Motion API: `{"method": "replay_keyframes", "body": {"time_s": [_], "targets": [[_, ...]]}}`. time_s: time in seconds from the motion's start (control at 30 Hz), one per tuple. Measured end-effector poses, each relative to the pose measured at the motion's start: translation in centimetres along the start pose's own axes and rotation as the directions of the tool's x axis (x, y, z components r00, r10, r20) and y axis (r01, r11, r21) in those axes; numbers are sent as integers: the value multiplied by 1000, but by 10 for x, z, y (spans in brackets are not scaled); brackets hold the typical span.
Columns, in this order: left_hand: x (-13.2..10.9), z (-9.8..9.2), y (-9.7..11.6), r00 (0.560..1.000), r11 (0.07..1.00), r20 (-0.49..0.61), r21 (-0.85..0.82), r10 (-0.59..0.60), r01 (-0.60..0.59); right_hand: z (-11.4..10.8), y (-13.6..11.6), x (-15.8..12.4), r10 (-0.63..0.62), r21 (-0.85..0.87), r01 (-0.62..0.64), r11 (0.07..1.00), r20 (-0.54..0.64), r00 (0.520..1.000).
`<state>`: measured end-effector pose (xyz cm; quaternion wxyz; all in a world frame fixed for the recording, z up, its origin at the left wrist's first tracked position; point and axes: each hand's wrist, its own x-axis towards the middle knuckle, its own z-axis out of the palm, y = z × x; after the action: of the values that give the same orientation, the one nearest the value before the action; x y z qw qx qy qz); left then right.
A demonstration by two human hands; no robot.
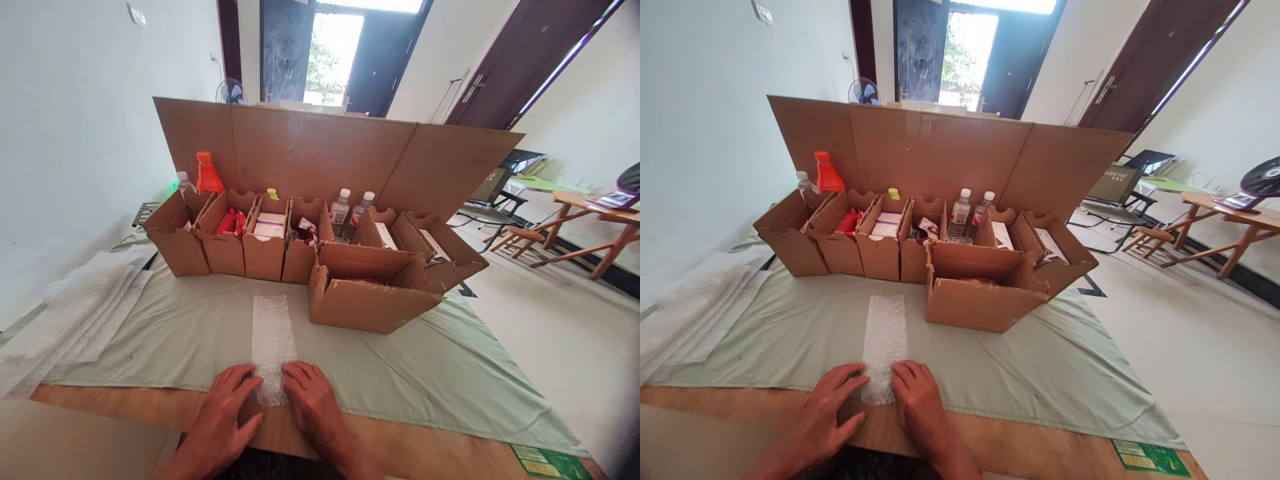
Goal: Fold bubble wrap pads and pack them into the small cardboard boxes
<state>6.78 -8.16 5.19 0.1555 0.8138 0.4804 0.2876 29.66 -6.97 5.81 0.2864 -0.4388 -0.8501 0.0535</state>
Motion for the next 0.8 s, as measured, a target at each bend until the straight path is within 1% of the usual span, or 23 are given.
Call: {"method": "replay_keyframes", "body": {"time_s": [0.03, 0.1, 0.17, 0.2, 0.3, 0.37, 0.4, 0.5, 0.63, 0.7, 0.8], "targets": [[0, 0, 2, 1000, 1000, 3, -2, -17, 17, -1, -1, 3, 10, 20, -10, 1000, 4, 1000], [3, -1, 5, 999, 999, -32, -25, -43, 42, -6, -4, 10, 60, 85, -64, 994, 44, 997], [9, -2, 9, 993, 992, -77, -94, -86, 79, -16, -8, 15, 112, 187, -129, 974, 99, 989], [13, -3, 10, 989, 984, -82, -139, -126, 113, -23, -10, 15, 138, 242, -166, 956, 126, 982], [22, -8, 11, 966, 943, -42, -233, -253, 237, -40, -11, 10, 219, 386, -286, 877, 208, 953], [25, -12, 11, 952, 924, -11, -242, -307, 295, -43, -10, 5, 287, 419, -369, 829, 248, 925], [25, -13, 11, 947, 919, 3, -242, -321, 312, -41, -8, 3, 324, 416, -404, 814, 253, 912], [23, -13, 11, 930, 902, 54, -230, -364, 366, -25, -5, 2, 426, 352, -479, 804, 221, 877], [23, -8, 9, 913, 896, 67, -176, -402, 408, -2, -3, 6, 470, 265, -500, 824, 171, 866], [24, -4, 7, 909, 897, 61, -148, -411, 416, 0, -4, 4, 465, 213, -479, 851, 117, 878], [26, -1, 4, 906, 900, 58, -108, -419, 423, -7, -9, -3, 382, 95, -375, 922, -72, 921]]}}
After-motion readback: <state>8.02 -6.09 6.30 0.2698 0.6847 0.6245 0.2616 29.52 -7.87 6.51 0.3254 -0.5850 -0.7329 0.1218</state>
